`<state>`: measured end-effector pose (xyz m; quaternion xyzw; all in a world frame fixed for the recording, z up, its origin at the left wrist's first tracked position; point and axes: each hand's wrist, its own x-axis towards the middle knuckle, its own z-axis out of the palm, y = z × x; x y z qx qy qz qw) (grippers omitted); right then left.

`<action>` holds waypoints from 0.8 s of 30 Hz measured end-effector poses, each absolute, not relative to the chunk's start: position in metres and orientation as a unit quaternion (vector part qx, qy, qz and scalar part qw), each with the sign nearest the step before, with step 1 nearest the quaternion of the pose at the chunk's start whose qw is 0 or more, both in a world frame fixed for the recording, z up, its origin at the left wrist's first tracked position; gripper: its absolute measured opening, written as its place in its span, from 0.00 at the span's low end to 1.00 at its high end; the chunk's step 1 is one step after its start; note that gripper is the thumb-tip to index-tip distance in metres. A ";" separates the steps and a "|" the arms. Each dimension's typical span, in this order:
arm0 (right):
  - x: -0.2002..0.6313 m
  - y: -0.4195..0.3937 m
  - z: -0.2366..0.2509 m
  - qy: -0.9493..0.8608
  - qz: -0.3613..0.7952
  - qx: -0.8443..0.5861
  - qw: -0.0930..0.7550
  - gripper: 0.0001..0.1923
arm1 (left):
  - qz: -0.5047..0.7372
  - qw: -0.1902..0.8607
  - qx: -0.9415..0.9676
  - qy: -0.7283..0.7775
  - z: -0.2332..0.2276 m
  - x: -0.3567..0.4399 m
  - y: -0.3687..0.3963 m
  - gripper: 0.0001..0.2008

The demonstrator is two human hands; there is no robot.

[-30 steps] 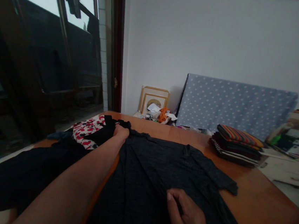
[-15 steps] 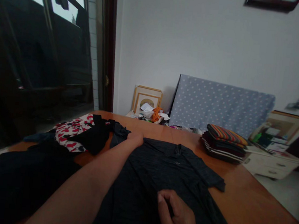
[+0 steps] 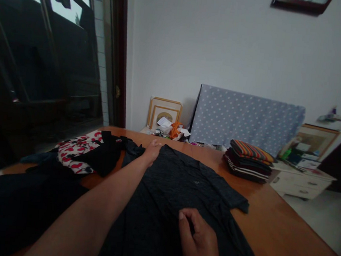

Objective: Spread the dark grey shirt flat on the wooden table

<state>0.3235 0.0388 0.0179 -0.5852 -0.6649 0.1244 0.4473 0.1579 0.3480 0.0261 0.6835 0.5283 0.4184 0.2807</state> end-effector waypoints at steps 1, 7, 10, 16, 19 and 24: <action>0.323 0.038 0.018 -0.663 0.130 -0.587 0.446 0.13 | 0.432 0.287 0.663 0.540 0.028 0.152 0.340 0.24; 0.323 0.035 0.015 -0.669 0.153 -0.593 0.422 0.15 | 0.497 0.330 0.553 0.582 0.051 0.105 0.281 0.16; 0.324 0.034 0.015 -0.674 0.155 -0.596 0.408 0.15 | 0.507 0.342 0.532 0.586 0.059 0.080 0.241 0.14; 0.327 0.034 0.015 -0.675 0.139 -0.603 0.402 0.16 | 0.491 0.380 0.532 0.576 0.055 0.033 0.152 0.10; 0.327 0.032 0.013 -0.667 0.118 -0.602 0.423 0.17 | 0.484 0.396 0.548 0.556 0.043 0.013 0.110 0.10; 0.330 0.022 0.020 -0.640 0.066 -0.610 0.463 0.19 | 0.435 0.403 0.613 0.522 0.028 -0.015 0.048 0.11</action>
